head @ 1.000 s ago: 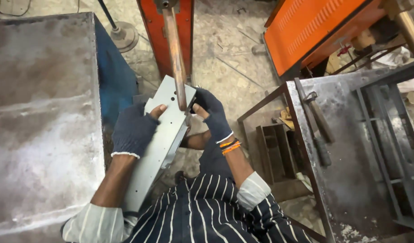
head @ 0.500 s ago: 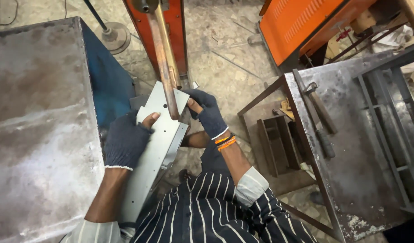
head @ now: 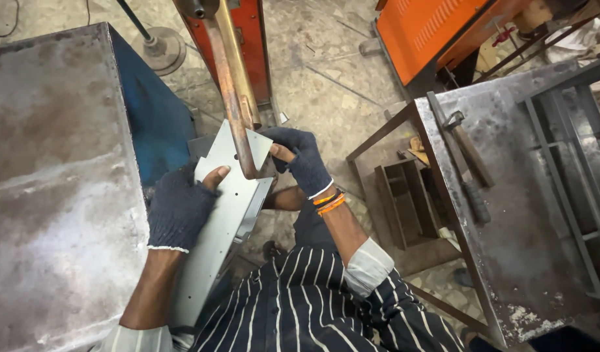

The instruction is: Assembling and spot welding metal components together to form a chassis using a welding machine and a hammer for alignment.

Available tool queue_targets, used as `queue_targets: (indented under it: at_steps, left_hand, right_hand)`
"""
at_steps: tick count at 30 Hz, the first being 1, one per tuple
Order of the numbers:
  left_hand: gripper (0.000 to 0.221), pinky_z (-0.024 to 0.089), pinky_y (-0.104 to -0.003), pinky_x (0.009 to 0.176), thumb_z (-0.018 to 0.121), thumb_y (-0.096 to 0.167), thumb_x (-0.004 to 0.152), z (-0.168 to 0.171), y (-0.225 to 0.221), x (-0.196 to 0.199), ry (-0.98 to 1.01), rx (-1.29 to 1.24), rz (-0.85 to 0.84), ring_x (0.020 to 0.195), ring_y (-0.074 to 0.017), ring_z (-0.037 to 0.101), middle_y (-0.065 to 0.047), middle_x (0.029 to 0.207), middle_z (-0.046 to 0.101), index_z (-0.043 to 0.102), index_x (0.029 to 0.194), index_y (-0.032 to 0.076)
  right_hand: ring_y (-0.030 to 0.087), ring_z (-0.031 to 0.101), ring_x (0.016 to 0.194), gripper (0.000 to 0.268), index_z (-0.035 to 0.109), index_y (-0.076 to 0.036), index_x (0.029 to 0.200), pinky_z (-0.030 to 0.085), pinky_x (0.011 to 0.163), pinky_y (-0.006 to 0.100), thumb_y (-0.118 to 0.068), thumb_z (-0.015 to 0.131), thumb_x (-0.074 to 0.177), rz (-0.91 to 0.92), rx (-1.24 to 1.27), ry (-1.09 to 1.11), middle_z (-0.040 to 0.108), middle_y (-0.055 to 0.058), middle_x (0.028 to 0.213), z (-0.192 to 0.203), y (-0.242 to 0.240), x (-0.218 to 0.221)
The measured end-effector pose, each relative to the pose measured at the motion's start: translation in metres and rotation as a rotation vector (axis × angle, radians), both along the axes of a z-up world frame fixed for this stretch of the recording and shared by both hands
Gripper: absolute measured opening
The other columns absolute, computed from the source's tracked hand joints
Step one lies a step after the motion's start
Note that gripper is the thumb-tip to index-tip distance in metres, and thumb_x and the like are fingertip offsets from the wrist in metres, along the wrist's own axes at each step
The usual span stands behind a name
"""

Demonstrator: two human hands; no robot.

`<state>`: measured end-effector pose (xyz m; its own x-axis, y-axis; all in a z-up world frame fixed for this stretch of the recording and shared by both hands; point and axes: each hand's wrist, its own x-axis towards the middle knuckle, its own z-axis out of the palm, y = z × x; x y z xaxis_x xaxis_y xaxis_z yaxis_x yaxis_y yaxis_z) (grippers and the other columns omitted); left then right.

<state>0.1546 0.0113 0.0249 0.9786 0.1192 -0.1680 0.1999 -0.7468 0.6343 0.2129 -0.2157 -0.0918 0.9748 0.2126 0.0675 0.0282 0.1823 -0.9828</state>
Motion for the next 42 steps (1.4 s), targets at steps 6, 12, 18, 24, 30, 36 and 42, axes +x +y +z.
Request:
queue_targets:
  at_steps: [6, 12, 18, 24, 30, 36, 42]
  left_hand:
    - [0.058, 0.055, -0.049, 0.076, 0.068, 0.058, 0.087, 0.001, 0.000, 0.003, 0.029, 0.015, 0.011, 0.084, -0.0411, 0.074, -0.025, 0.087, 0.074, 0.077, 0.114, 0.007]
    - [0.060, 0.056, -0.048, 0.075, 0.066, 0.059, 0.087, 0.005, 0.003, 0.005, 0.071, -0.020, 0.006, 0.080, -0.0385, 0.076, -0.023, 0.084, 0.075, 0.076, 0.110, 0.004]
    - [0.067, 0.055, -0.050, 0.074, 0.064, 0.062, 0.090, -0.014, 0.010, 0.008, 0.026, 0.022, -0.051, 0.079, -0.0406, 0.073, -0.027, 0.081, 0.073, 0.074, 0.109, -0.002]
    - [0.065, 0.057, -0.050, 0.072, 0.062, 0.060, 0.090, -0.003, 0.004, 0.005, 0.048, -0.007, -0.031, 0.074, -0.0393, 0.075, -0.025, 0.077, 0.073, 0.074, 0.108, -0.001]
    - [0.061, 0.054, -0.050, 0.074, 0.063, 0.057, 0.093, -0.006, 0.007, 0.004, -0.018, 0.014, -0.075, 0.077, -0.0417, 0.073, -0.026, 0.079, 0.072, 0.076, 0.105, -0.001]
    - [0.060, 0.055, -0.048, 0.073, 0.063, 0.056, 0.090, -0.009, 0.007, 0.005, -0.038, -0.067, -0.065, 0.076, -0.0403, 0.074, -0.025, 0.079, 0.073, 0.075, 0.104, -0.002]
    - [0.060, 0.054, -0.050, 0.072, 0.065, 0.058, 0.090, -0.012, 0.010, 0.009, 0.014, -0.009, -0.072, 0.077, -0.0414, 0.073, -0.026, 0.079, 0.072, 0.076, 0.099, 0.000]
  right_hand:
    - [0.007, 0.061, 0.072, 0.033, 0.074, 0.001, 0.121, 0.049, 0.062, 0.024, -0.023, 0.070, 0.100, 0.014, -0.001, -0.033, 0.070, 0.000, 0.088, 0.010, 0.000, -0.004]
    - [0.010, 0.067, 0.078, 0.037, 0.071, 0.003, 0.122, 0.055, 0.069, 0.027, -0.026, 0.069, 0.100, 0.019, 0.065, 0.003, 0.073, 0.003, 0.096, 0.006, 0.002, -0.007]
    - [0.010, 0.067, 0.080, 0.040, 0.071, 0.004, 0.123, 0.056, 0.071, 0.027, -0.031, 0.069, 0.102, -0.005, 0.068, -0.009, 0.073, 0.004, 0.095, -0.005, 0.004, -0.006]
    - [0.011, 0.068, 0.079, 0.039, 0.072, 0.002, 0.120, 0.056, 0.069, 0.028, -0.031, 0.070, 0.100, -0.029, 0.068, -0.015, 0.073, 0.004, 0.095, -0.004, 0.005, -0.006]
    - [0.010, 0.067, 0.080, 0.039, 0.073, 0.002, 0.119, 0.055, 0.071, 0.028, -0.032, 0.070, 0.101, -0.039, 0.036, -0.019, 0.073, 0.003, 0.094, 0.003, 0.009, -0.008]
    - [0.011, 0.065, 0.081, 0.039, 0.072, 0.003, 0.118, 0.053, 0.071, 0.028, -0.032, 0.071, 0.100, -0.029, 0.091, -0.006, 0.071, 0.002, 0.092, -0.015, 0.007, -0.005]
    - [0.010, 0.064, 0.075, 0.039, 0.072, 0.002, 0.118, 0.053, 0.067, 0.027, -0.032, 0.072, 0.100, -0.024, 0.131, -0.004, 0.070, 0.002, 0.088, -0.003, 0.008, -0.008]
